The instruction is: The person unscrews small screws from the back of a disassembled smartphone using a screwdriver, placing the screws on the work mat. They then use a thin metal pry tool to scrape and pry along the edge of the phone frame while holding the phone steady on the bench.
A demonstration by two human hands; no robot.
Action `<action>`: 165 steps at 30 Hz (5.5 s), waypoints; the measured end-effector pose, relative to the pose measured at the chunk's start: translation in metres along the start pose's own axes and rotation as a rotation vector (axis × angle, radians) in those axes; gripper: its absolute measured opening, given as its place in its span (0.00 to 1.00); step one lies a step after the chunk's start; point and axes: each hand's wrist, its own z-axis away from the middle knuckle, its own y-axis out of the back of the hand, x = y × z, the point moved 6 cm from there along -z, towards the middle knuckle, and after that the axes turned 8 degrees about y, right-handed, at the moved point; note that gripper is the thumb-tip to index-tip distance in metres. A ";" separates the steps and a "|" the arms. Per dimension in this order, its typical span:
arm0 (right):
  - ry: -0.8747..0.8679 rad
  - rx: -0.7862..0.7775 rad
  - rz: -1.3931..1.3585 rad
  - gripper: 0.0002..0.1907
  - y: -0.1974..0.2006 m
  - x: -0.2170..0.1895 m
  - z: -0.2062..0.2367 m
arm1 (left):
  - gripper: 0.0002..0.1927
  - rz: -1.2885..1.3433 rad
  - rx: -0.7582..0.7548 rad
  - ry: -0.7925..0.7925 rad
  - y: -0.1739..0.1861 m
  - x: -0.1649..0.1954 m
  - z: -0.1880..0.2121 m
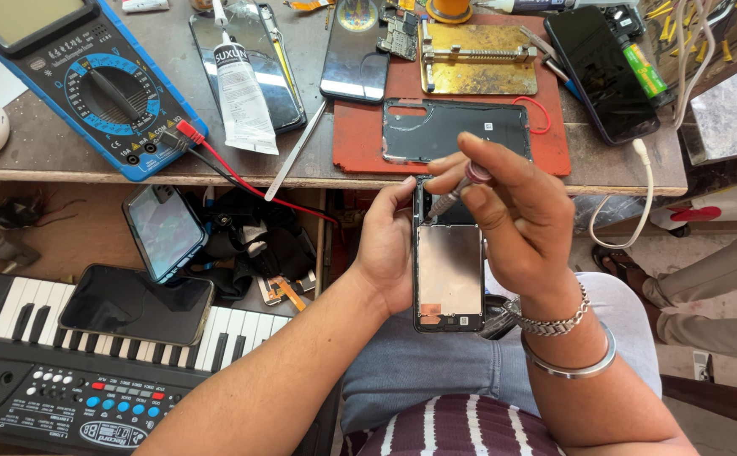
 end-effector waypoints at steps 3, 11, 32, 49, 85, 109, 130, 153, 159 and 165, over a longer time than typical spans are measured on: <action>0.183 -0.075 0.105 0.21 -0.005 -0.008 -0.001 | 0.34 -0.040 0.050 0.078 0.003 -0.004 0.001; 0.118 -0.112 0.207 0.18 -0.003 -0.016 -0.003 | 0.31 0.010 0.025 0.003 0.002 -0.001 -0.001; 0.129 -0.109 0.218 0.17 -0.002 -0.021 -0.002 | 0.30 0.008 -0.011 -0.029 0.000 0.001 0.000; 0.197 -0.081 0.357 0.20 -0.002 -0.019 0.001 | 0.31 0.015 -0.106 -0.025 -0.002 0.000 0.000; 0.081 -0.208 0.178 0.40 -0.010 -0.006 0.012 | 0.34 -0.002 -0.017 0.036 0.008 -0.007 0.001; 0.146 0.067 0.318 0.49 0.043 0.000 0.006 | 0.39 -0.029 0.005 -0.006 0.006 -0.003 -0.004; -0.068 0.192 0.117 0.09 0.062 0.037 -0.013 | 0.38 -0.031 0.065 -0.019 0.001 -0.003 -0.002; 0.000 -0.064 0.160 0.46 0.053 0.011 0.038 | 0.37 -0.024 -0.064 -0.017 -0.006 -0.004 -0.001; 0.017 -0.107 0.208 0.45 0.054 0.018 0.043 | 0.36 -0.029 0.001 -0.008 -0.004 -0.004 -0.001; 0.060 -0.105 0.200 0.45 0.053 0.015 0.044 | 0.36 -0.026 -0.005 -0.013 -0.004 -0.004 -0.002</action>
